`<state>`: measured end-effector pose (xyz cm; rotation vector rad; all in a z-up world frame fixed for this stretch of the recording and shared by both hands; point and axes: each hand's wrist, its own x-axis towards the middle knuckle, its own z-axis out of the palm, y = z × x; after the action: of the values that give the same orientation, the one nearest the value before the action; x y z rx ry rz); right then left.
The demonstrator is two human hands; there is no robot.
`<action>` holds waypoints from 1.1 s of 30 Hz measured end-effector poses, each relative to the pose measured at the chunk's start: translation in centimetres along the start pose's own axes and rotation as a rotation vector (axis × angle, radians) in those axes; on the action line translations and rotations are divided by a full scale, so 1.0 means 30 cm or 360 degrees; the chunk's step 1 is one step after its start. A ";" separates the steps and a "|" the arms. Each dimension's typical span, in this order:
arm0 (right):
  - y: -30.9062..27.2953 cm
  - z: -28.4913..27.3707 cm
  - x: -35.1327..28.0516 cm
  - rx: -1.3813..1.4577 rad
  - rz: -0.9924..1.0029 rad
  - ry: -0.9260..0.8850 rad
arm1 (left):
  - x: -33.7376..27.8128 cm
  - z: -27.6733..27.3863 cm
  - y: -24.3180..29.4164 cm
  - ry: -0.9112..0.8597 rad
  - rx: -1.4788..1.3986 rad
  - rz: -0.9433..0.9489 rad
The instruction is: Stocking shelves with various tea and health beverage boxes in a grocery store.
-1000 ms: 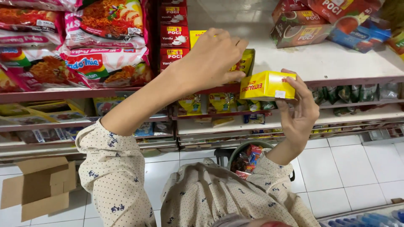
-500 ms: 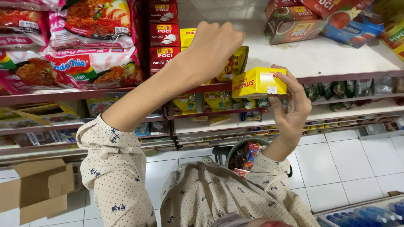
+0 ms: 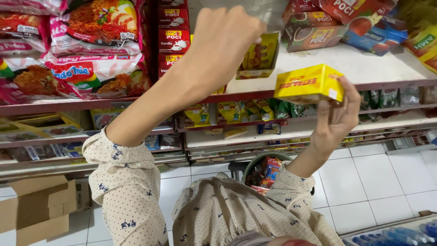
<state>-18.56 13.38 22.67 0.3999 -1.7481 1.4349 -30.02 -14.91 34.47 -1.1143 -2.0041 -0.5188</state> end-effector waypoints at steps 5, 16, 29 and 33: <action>0.007 0.049 0.058 0.0107 -0.0051 0.0122 | -0.016 -0.336 0.142 -0.0118 -0.0078 -0.0081; -0.010 0.262 0.156 -0.0233 0.0085 -0.0598 | -0.368 -0.409 0.339 -0.0671 -0.0424 -0.0208; -0.008 0.360 0.217 -0.0286 0.0280 -0.0827 | -0.438 -0.440 0.313 -0.0678 -0.0329 -0.0496; -0.003 0.362 0.216 -0.0273 0.0274 -0.0834 | -0.443 -0.434 0.311 -0.0652 -0.0339 -0.0510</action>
<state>-26.70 4.96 27.44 0.5821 -2.3559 1.3606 -12.32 -25.55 31.96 -1.0952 -2.5570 -0.7271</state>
